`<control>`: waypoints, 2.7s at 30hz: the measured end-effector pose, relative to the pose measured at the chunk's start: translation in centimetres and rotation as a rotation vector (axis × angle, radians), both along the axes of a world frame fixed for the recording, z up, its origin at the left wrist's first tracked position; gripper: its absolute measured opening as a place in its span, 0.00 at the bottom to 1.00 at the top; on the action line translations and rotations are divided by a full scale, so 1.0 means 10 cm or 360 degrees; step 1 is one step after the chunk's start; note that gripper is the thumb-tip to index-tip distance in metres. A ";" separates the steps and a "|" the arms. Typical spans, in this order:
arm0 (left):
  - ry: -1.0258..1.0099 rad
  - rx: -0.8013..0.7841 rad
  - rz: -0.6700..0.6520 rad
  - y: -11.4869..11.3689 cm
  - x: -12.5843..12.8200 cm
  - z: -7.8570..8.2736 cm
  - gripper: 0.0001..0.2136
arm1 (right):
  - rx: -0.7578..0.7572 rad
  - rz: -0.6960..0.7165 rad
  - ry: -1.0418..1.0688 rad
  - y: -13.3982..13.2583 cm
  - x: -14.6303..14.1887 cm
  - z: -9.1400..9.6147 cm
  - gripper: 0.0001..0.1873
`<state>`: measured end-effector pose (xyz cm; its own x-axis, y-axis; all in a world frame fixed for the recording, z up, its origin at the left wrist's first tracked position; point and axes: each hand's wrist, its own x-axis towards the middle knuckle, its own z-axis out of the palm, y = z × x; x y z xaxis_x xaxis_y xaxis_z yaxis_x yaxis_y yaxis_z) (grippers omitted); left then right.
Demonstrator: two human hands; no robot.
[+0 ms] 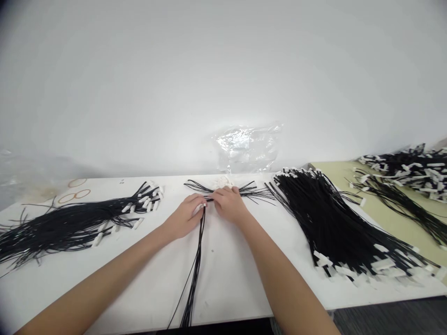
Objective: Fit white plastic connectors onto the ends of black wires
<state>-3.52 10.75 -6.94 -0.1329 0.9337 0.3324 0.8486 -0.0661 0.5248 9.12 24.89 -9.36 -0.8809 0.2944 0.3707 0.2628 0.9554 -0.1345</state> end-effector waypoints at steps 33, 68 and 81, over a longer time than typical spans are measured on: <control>-0.0329 0.0054 0.0343 0.06 -0.08 -0.19 0.12 | 0.0103 -0.0459 0.0033 0.52 0.34 0.00 0.16; -0.2654 -0.0336 0.0054 0.18 -0.08 -0.14 0.06 | 0.0309 -0.0500 0.0266 0.41 0.07 -0.18 0.09; -0.2784 -0.0359 0.0100 0.19 -0.10 -0.13 0.08 | 0.0163 -0.0030 0.0579 0.15 0.03 -0.02 0.11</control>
<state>-4.47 12.69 -8.21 -0.1937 0.9170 -0.3486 -0.6681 0.1369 0.7314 9.37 26.36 -9.52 -0.6810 0.2547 0.6865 0.2333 0.9642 -0.1263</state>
